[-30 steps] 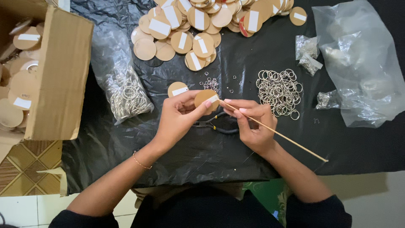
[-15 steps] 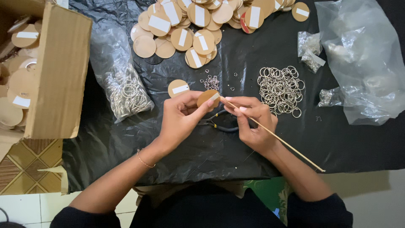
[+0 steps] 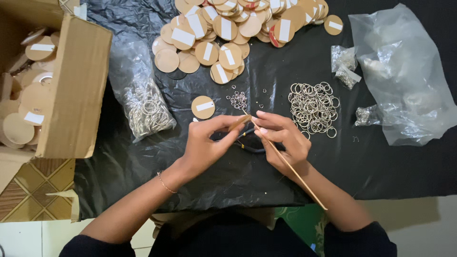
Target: The person assembles keychains by hand using pliers to attach small metal rings and larger key rings to wooden discs.
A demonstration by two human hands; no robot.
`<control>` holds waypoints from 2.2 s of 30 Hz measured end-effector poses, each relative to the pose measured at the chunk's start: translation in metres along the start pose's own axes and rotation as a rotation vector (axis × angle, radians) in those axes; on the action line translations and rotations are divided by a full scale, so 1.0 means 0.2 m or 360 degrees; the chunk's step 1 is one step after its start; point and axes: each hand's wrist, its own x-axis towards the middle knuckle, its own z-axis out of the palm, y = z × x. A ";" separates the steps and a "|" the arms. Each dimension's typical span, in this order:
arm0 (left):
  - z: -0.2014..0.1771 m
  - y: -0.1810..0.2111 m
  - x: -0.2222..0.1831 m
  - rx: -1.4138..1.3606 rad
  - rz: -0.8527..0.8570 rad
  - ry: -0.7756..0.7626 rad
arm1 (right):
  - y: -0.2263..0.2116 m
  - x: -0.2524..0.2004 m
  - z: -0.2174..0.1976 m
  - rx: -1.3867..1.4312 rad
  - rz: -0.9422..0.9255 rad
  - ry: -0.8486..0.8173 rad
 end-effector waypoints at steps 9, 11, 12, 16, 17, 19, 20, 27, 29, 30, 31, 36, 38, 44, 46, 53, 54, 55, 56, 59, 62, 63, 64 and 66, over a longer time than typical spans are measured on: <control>0.01 0.00 -0.02 -0.0171 -0.0047 -0.0167 | 0.01 0.01 -0.01 0.0089 -0.0001 -0.0076; -0.01 -0.06 -0.03 -0.0283 -0.0131 -0.0185 | 0.02 -0.01 -0.01 0.0165 0.0024 -0.0102; -0.01 -0.09 -0.03 -0.0395 -0.0206 -0.0204 | 0.03 -0.02 -0.01 0.0237 0.0041 -0.0125; 0.00 -0.08 -0.01 -0.0529 -0.0275 -0.0318 | 0.02 -0.01 -0.03 -0.0055 0.0021 -0.0071; 0.01 -0.07 -0.02 -0.0605 -0.0321 -0.0374 | 0.02 -0.01 -0.04 -0.0035 -0.0013 -0.0068; 0.01 -0.02 -0.01 -0.0679 -0.0364 -0.0427 | 0.02 0.01 -0.05 -0.0011 -0.0050 -0.0067; 0.00 0.02 0.00 -0.0772 -0.0360 -0.0527 | 0.03 0.02 -0.06 -0.0038 -0.0069 -0.0075; -0.08 0.05 0.00 -0.1106 -0.0142 -0.1119 | 0.08 0.05 -0.12 -0.0319 -0.0115 -0.0031; -0.09 0.06 0.02 -0.1104 -0.0091 -0.1185 | 0.08 0.05 -0.11 -0.0332 -0.0114 -0.0030; -0.10 0.06 0.03 -0.1104 -0.0042 -0.1252 | 0.08 0.05 -0.11 -0.0347 -0.0110 -0.0027; -0.11 0.06 0.03 -0.1103 -0.0042 -0.1252 | 0.09 0.05 -0.11 -0.0346 -0.0110 -0.0027; -0.19 0.11 0.09 -0.1185 -0.0103 -0.1843 | 0.12 0.00 -0.18 -0.0689 -0.0090 -0.0344; -0.21 0.12 0.10 -0.1271 -0.0118 -0.1959 | 0.17 0.01 -0.19 -0.0669 -0.0033 -0.0296; -0.20 0.08 0.11 -0.0975 -0.0125 -0.1105 | 0.15 0.08 -0.17 -0.0401 0.0161 -0.0058; -0.20 0.06 0.13 -0.0616 -0.0112 -0.0666 | 0.13 0.08 -0.15 -0.0396 0.0158 -0.0028; -0.27 -0.08 0.14 0.1120 0.0074 -0.0074 | 0.12 0.07 -0.14 -0.0417 0.0076 -0.0002; -0.27 -0.10 0.14 0.1255 0.0079 -0.0087 | 0.12 0.07 -0.14 -0.0424 0.0079 -0.0011; -0.27 -0.11 0.14 0.1255 0.0080 -0.0087 | 0.12 0.07 -0.14 -0.0424 0.0078 -0.0010; -0.27 -0.12 0.13 0.1371 0.0094 -0.0133 | 0.12 0.06 -0.14 -0.0424 0.0072 0.0001; -0.26 -0.15 0.12 0.1593 0.0212 -0.0156 | 0.11 0.06 -0.14 -0.0431 0.0059 0.0017; -0.26 -0.17 0.14 0.1680 0.0320 -0.0135 | 0.12 0.06 -0.14 -0.0436 0.0028 0.0000; -0.26 -0.17 0.15 0.1669 0.0323 -0.0141 | 0.12 0.06 -0.14 -0.0429 0.0007 -0.0016; -0.25 -0.18 0.19 0.1670 0.0327 -0.0130 | 0.12 0.05 -0.14 -0.0427 -0.0004 -0.0018; -0.23 -0.19 0.26 0.1666 0.0529 -0.0181 | 0.12 0.04 -0.14 -0.0382 -0.0053 -0.0088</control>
